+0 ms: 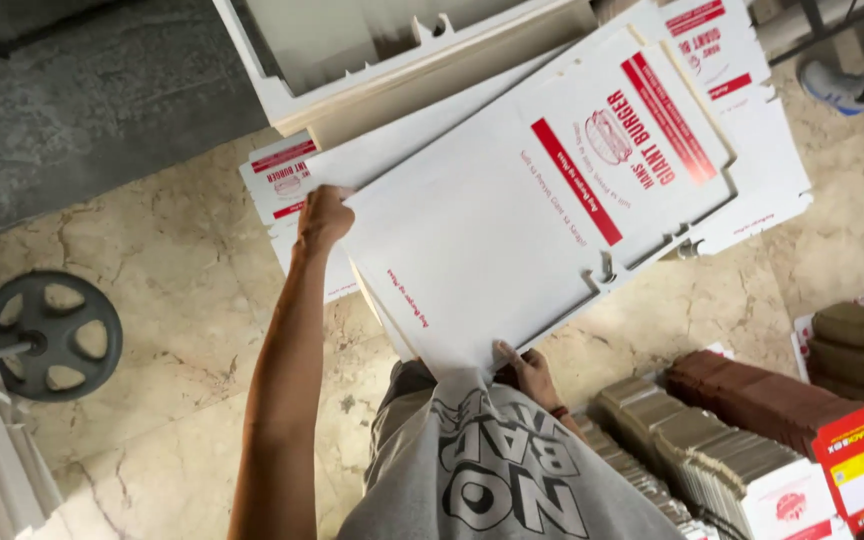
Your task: Stripping waste material from die-cut cardboard burger box blanks and stacking the finished pieces.
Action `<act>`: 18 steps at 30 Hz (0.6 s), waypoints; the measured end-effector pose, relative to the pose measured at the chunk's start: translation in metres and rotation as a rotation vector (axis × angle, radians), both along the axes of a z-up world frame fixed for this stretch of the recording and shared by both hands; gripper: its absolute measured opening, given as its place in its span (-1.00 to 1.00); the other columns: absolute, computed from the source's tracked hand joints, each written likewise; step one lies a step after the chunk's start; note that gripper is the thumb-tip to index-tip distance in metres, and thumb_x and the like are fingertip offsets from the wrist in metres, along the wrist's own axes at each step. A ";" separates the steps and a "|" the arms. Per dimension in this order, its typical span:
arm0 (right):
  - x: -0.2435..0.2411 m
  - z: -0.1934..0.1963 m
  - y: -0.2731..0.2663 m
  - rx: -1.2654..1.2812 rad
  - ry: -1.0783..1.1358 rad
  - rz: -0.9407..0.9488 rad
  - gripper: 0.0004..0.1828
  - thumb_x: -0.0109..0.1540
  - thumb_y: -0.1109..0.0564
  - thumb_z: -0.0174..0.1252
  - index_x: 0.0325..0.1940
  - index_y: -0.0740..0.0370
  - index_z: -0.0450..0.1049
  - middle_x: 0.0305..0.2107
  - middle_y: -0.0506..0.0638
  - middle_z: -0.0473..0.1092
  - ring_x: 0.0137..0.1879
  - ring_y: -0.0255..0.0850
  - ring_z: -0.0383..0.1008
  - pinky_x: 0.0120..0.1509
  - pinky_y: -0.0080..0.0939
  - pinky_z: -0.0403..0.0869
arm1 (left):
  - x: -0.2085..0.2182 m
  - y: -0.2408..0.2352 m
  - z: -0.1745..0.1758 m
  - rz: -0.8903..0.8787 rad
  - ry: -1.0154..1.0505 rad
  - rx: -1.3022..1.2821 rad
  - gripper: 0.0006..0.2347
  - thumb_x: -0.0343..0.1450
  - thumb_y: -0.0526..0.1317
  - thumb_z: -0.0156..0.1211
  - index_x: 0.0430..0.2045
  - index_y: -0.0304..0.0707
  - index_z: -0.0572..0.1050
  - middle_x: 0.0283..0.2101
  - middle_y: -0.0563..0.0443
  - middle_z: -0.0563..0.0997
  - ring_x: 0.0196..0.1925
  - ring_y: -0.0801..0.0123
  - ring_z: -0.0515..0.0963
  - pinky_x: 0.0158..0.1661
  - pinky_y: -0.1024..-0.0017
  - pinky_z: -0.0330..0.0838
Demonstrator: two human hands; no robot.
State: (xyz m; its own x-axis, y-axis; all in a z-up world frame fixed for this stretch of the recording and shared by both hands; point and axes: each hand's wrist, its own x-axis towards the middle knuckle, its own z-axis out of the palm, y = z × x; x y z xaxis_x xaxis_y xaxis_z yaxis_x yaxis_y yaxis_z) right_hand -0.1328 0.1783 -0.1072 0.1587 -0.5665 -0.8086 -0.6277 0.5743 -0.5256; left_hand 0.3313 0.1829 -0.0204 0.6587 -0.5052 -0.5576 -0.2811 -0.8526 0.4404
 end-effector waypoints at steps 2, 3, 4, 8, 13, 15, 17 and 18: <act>0.011 0.018 -0.007 -0.007 -0.041 -0.069 -0.36 0.22 -0.26 0.36 -0.20 0.48 0.50 -0.44 0.32 0.39 -0.24 0.07 0.47 -0.09 0.08 0.44 | 0.025 -0.010 -0.052 0.028 0.017 -0.020 -0.66 0.42 -0.19 0.00 0.06 0.16 0.57 0.09 -0.03 0.60 0.11 -0.04 0.60 0.03 -0.06 0.54; 0.015 0.026 -0.001 -0.025 -0.090 -0.140 -0.40 0.27 -0.18 0.31 -0.14 0.52 0.49 -0.35 0.37 0.41 -0.15 0.09 0.44 0.00 0.10 0.44 | 0.035 -0.005 -0.081 0.057 0.023 -0.049 -0.67 0.43 -0.14 0.03 0.08 0.21 0.55 0.14 0.04 0.56 0.15 0.02 0.58 0.04 -0.09 0.52; 0.024 0.043 0.008 0.003 -0.071 -0.145 -0.40 0.27 -0.18 0.31 -0.14 0.52 0.49 -0.35 0.37 0.41 -0.15 0.09 0.44 0.00 0.10 0.44 | 0.029 -0.001 -0.075 0.054 0.039 -0.019 -0.67 0.43 -0.14 0.03 0.08 0.21 0.55 0.14 0.04 0.56 0.15 0.02 0.58 0.04 -0.09 0.52; 0.062 0.094 0.019 0.214 -0.238 -0.236 -0.48 0.25 -0.14 0.36 -0.29 0.44 0.42 -0.51 0.13 0.35 -0.32 -0.07 0.48 -0.15 -0.06 0.52 | 0.015 -0.007 -0.029 -0.176 -0.123 0.021 -0.68 0.46 -0.18 0.09 0.11 -0.11 0.51 0.10 -0.21 0.55 0.15 -0.16 0.56 0.05 -0.15 0.49; 0.064 0.101 0.030 0.556 -0.364 -0.364 -0.46 0.24 0.05 0.19 0.23 0.43 0.43 0.20 0.12 0.42 -0.08 0.01 0.50 0.06 -0.03 0.53 | -0.088 -0.002 0.049 -0.631 -0.425 0.387 -0.14 0.45 0.11 0.19 0.53 0.04 -0.31 0.56 -0.16 -0.35 0.50 -0.36 -0.40 0.31 -0.50 -0.10; 0.087 0.149 0.032 0.341 -0.434 -0.203 -0.60 0.27 0.04 0.34 -0.49 0.37 0.41 -0.59 0.03 0.36 -0.38 -0.06 0.55 -0.23 -0.13 0.48 | -0.159 0.019 0.058 -0.900 -0.200 0.181 -0.20 0.44 0.06 0.26 0.55 0.07 -0.09 0.60 -0.18 -0.21 0.57 -0.38 -0.26 0.33 -0.52 -0.21; 0.073 0.126 0.038 0.246 -0.387 -0.018 -0.59 0.29 0.03 0.30 -0.49 0.41 0.48 -0.61 0.08 0.36 -0.36 -0.06 0.50 -0.20 -0.09 0.46 | -0.195 0.036 0.051 -0.898 -0.124 0.165 -0.16 0.38 0.03 0.35 0.53 0.04 -0.06 0.59 -0.26 -0.28 0.55 -0.46 -0.30 0.26 -0.62 -0.20; 0.066 0.114 0.042 0.147 -0.334 0.169 -0.57 0.31 0.02 0.26 -0.50 0.44 0.55 -0.62 0.13 0.37 -0.35 -0.06 0.44 -0.16 -0.06 0.44 | -0.214 0.044 0.048 -0.892 -0.047 0.145 -0.12 0.32 0.00 0.44 0.52 0.01 -0.02 0.58 -0.33 -0.34 0.53 -0.53 -0.33 0.19 -0.73 -0.19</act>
State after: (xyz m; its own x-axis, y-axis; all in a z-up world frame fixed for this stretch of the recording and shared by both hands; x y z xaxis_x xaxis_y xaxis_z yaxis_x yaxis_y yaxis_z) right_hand -0.0665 0.2202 0.0072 0.5080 -0.3918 -0.7671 -0.5281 0.5618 -0.6368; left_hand 0.1175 0.2268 0.0275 0.0799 -0.7656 -0.6383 -0.8791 -0.3561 0.3170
